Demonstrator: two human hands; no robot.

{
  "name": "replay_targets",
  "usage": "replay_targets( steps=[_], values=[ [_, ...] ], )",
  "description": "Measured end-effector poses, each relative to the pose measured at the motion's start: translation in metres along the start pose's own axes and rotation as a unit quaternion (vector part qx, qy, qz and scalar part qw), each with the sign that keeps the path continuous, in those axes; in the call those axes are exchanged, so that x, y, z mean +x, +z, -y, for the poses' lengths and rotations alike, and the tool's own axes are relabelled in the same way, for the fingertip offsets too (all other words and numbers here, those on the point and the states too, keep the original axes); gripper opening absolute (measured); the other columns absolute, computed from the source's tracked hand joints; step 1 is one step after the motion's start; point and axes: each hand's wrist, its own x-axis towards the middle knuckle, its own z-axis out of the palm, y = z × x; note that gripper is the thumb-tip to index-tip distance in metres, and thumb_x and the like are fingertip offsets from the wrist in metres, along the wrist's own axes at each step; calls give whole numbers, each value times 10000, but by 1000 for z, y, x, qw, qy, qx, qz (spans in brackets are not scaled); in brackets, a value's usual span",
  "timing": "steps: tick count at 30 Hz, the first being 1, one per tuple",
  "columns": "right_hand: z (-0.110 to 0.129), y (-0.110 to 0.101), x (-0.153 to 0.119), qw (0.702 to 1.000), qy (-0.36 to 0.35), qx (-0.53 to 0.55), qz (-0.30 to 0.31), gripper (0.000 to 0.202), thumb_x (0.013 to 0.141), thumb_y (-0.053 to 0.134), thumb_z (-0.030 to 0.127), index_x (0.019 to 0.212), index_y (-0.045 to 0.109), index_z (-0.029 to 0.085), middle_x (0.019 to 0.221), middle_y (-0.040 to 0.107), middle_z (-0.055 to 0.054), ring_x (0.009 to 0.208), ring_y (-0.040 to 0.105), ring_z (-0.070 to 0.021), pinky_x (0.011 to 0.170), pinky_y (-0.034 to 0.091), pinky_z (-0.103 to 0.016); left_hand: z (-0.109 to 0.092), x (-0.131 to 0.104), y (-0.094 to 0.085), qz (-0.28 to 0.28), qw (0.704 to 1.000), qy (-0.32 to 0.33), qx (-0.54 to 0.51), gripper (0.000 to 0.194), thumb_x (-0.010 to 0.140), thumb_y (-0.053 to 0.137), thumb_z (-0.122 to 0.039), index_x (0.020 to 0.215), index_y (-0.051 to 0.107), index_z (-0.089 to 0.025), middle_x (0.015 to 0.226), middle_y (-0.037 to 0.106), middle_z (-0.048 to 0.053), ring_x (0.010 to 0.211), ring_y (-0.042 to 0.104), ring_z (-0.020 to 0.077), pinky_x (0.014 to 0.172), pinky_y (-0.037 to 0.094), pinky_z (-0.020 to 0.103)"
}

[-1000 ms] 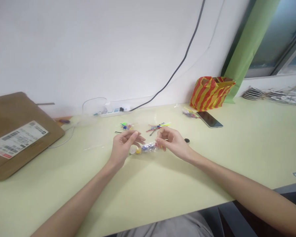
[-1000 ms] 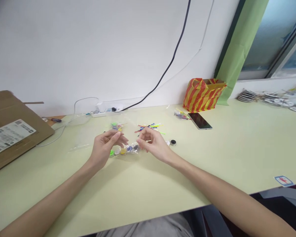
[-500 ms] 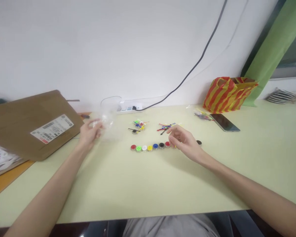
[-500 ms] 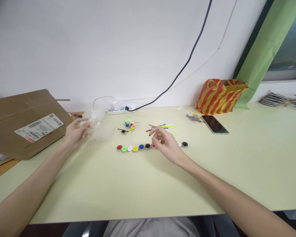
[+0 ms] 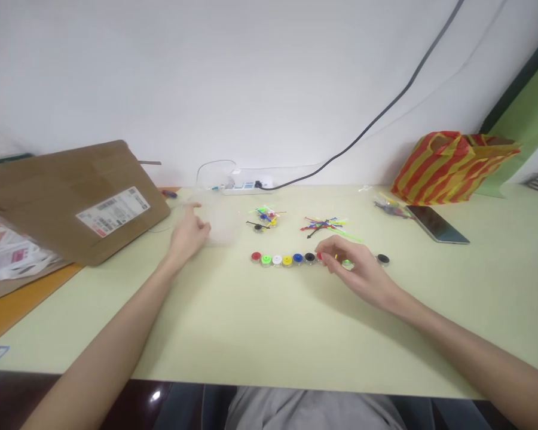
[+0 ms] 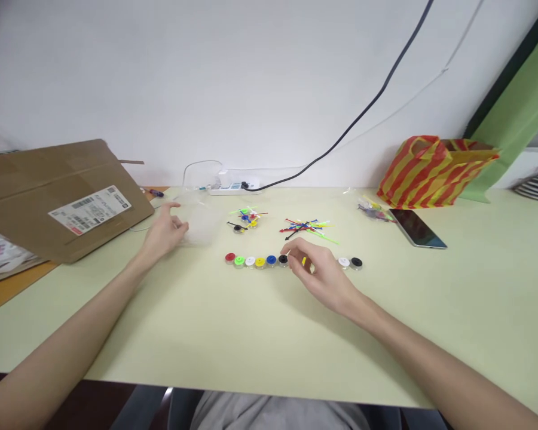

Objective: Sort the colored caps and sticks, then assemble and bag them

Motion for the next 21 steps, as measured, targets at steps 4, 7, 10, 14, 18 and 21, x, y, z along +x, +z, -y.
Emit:
replay_targets(
  steps=[4,7,10,14,18,21],
  values=[
    [-1,2,-1,1000,-16,-19,5,144,1011,490,218,1035,630,235,838,656,-9,746,591,-146,596,436,-253,2,-1,4,18,995,60,83,628,893,502,-310,1484,373,-140,1325,585,192,1249,559,375,1011,465,489],
    [-2,2,-1,999,-34,-36,5,153,1007,487,203,1038,634,232,841,659,-12,751,596,-149,602,442,-253,-2,-1,8,46,989,114,84,580,987,356,-362,1538,343,-182,1573,404,159,1460,379,331,1174,334,482],
    [-3,3,-1,997,-53,-60,6,166,1002,479,173,1046,631,224,856,662,-17,732,595,-147,613,443,-261,-6,-4,15,164,972,139,94,635,1034,224,-499,1606,271,-226,1707,190,93,1574,180,306,1248,199,498],
    [-4,5,-2,992,-87,-90,15,183,1004,462,149,1079,615,216,923,676,-30,730,605,-146,633,442,-278,-8,-10,24,257,952,127,105,684,1028,162,-610,1624,255,-289,1706,200,56,1580,184,287,1249,194,527],
    [-7,8,-1,988,-111,-107,16,202,1017,447,159,1129,604,219,999,679,-50,835,646,-169,738,475,-301,-10,-12,25,266,951,118,106,727,1009,147,-675,1631,222,-306,1712,154,47,1587,158,285,1256,162,547],
    [-11,9,14,986,-108,-125,10,224,1020,426,163,1155,597,215,961,665,-53,823,636,-175,749,479,-302,-12,-12,24,266,952,111,103,773,980,180,-738,1630,218,-320,1713,144,52,1588,144,298,1257,139,561]
  ],
)
